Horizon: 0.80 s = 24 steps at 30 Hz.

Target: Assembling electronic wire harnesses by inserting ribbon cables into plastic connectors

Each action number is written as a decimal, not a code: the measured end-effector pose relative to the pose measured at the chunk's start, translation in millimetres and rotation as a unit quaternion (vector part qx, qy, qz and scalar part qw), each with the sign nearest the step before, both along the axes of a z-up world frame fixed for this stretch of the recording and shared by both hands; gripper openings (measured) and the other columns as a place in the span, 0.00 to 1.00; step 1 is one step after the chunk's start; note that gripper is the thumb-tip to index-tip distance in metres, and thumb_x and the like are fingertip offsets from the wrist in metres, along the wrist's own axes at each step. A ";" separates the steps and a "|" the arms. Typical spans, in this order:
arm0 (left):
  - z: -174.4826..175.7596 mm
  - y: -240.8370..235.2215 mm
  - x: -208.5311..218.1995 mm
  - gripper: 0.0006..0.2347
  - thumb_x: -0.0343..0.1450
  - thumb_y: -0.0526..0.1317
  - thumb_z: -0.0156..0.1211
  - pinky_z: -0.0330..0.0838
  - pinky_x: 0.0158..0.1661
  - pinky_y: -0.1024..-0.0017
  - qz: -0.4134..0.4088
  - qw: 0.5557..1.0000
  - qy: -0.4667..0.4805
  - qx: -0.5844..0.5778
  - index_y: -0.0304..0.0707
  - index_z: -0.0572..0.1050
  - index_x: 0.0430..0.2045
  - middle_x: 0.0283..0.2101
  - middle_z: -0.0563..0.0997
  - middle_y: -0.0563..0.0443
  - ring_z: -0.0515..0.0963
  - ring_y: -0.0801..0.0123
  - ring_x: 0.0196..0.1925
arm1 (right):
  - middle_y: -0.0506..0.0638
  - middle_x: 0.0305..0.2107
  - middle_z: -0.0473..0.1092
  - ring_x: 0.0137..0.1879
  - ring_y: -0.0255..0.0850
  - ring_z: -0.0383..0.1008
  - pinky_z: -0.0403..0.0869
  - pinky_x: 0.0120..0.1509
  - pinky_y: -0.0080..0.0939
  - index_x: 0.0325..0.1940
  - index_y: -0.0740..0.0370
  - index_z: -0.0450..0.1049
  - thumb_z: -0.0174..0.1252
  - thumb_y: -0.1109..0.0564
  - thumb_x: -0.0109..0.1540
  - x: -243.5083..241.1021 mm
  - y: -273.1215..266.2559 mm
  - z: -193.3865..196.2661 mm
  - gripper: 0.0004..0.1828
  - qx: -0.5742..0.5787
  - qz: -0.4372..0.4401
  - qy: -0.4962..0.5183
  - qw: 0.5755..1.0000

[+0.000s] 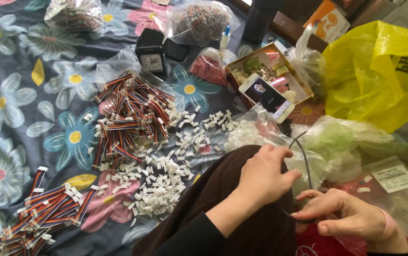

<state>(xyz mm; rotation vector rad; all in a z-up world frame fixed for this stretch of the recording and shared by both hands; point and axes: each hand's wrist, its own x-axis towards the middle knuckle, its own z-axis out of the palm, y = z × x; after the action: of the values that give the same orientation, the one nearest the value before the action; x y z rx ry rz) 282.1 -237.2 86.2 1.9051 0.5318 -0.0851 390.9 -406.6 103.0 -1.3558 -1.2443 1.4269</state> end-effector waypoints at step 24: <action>-36.3 -84.8 -25.2 0.13 0.68 0.51 0.42 0.71 0.29 0.59 -0.357 0.909 -0.161 0.146 0.49 0.73 0.32 0.35 0.78 0.52 0.76 0.54 0.36 | 0.60 0.32 0.64 0.20 0.36 0.44 0.57 0.32 0.39 0.72 0.60 0.53 0.40 0.59 0.67 16.4 -51.2 -14.0 0.27 -0.116 -0.606 -0.016 0.787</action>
<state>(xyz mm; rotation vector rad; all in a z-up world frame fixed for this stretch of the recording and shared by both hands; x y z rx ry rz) 256.9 -322.0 49.9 2.2646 -0.4186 -0.1679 407.3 -457.8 89.0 -1.8048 -0.0075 0.5885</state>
